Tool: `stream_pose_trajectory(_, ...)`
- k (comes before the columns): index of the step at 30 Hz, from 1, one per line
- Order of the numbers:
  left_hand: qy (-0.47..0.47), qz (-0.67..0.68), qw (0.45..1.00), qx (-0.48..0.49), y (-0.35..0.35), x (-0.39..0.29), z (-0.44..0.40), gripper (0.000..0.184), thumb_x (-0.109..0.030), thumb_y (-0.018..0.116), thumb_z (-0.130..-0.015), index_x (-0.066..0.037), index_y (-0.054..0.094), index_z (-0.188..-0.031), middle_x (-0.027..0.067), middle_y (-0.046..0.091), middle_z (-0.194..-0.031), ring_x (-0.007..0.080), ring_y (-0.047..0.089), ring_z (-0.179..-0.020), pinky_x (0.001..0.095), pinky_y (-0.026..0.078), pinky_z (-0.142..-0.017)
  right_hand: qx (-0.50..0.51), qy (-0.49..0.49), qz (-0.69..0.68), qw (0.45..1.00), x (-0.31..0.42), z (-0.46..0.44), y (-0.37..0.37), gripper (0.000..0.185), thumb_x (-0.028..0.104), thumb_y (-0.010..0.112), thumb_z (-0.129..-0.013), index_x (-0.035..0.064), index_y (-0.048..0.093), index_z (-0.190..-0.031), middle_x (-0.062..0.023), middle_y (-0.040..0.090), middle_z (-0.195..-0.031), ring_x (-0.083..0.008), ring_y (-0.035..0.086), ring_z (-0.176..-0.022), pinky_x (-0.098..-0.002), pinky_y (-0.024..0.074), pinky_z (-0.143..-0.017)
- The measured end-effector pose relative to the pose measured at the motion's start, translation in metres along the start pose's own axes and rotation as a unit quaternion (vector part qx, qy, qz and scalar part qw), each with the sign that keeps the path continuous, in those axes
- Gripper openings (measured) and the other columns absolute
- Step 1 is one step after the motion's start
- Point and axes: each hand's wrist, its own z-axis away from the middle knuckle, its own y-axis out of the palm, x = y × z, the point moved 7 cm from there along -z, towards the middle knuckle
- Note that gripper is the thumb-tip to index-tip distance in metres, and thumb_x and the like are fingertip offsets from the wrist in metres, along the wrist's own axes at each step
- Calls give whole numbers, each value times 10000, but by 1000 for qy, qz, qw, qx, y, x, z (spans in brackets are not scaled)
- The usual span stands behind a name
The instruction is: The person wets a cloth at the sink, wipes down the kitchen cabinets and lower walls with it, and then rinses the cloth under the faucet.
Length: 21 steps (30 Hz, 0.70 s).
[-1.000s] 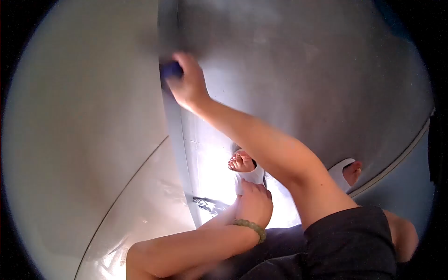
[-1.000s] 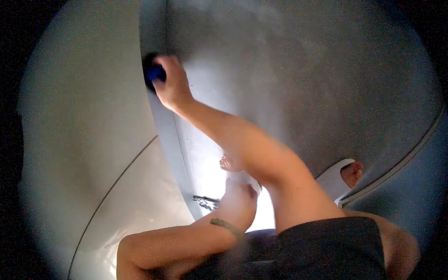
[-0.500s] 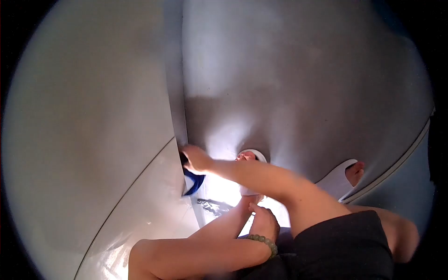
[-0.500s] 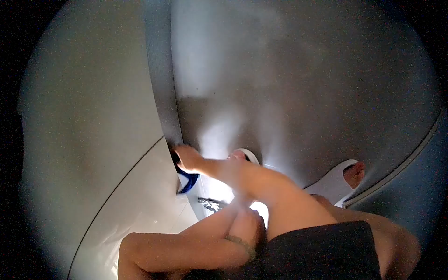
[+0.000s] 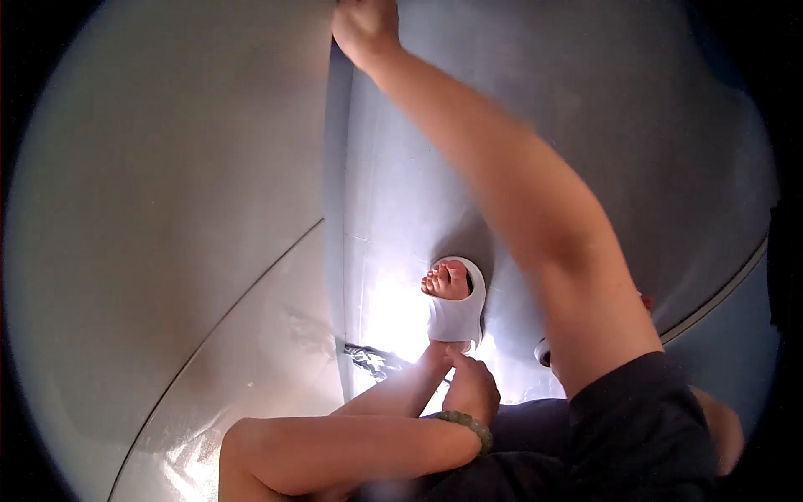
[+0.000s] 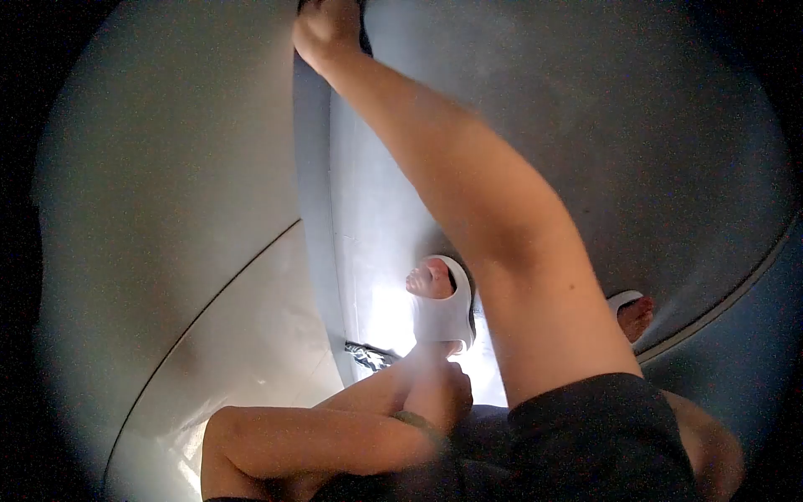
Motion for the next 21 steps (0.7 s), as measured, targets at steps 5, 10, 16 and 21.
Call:
stream_pose_trajectory(5,230,174,957,-38,17,-21,58,139,-47,548,-930,39,630,-1003,85,592,-924,151,555,-880,279,437,-830,18,84,-17,996,-11,159,20,658,-33,439,-944,-3,185,-1550,-199,236,-1603,-319,219,-1486,-380,150,-1217)
stream_pose_trajectory(10,294,202,925,-132,-6,12,59,146,22,553,-915,68,652,-1014,108,619,-1002,149,572,-957,273,435,-898,103,212,-12,972,-10,264,30,651,-118,398,-914,29,245,-1530,-174,338,-1547,-277,306,-1444,-349,247,-1175)
stream_pose_trajectory(16,142,-135,939,-283,-90,104,-116,185,-21,526,-934,47,633,-1069,94,608,-1064,145,559,-1011,297,419,-931,-38,127,-74,988,-32,113,21,549,-41,432,-936,59,347,-1469,-222,542,-1363,-329,523,-1260,-379,383,-1067)
stream_pose_trajectory(21,45,-295,897,-327,-120,177,-234,218,-57,503,-950,29,618,-1114,83,599,-1115,141,547,-1056,318,405,-958,-40,34,112,992,21,-8,-20,396,32,655,-836,29,551,-1218,-190,654,-1159,-372,614,-1054,-420,477,-938)
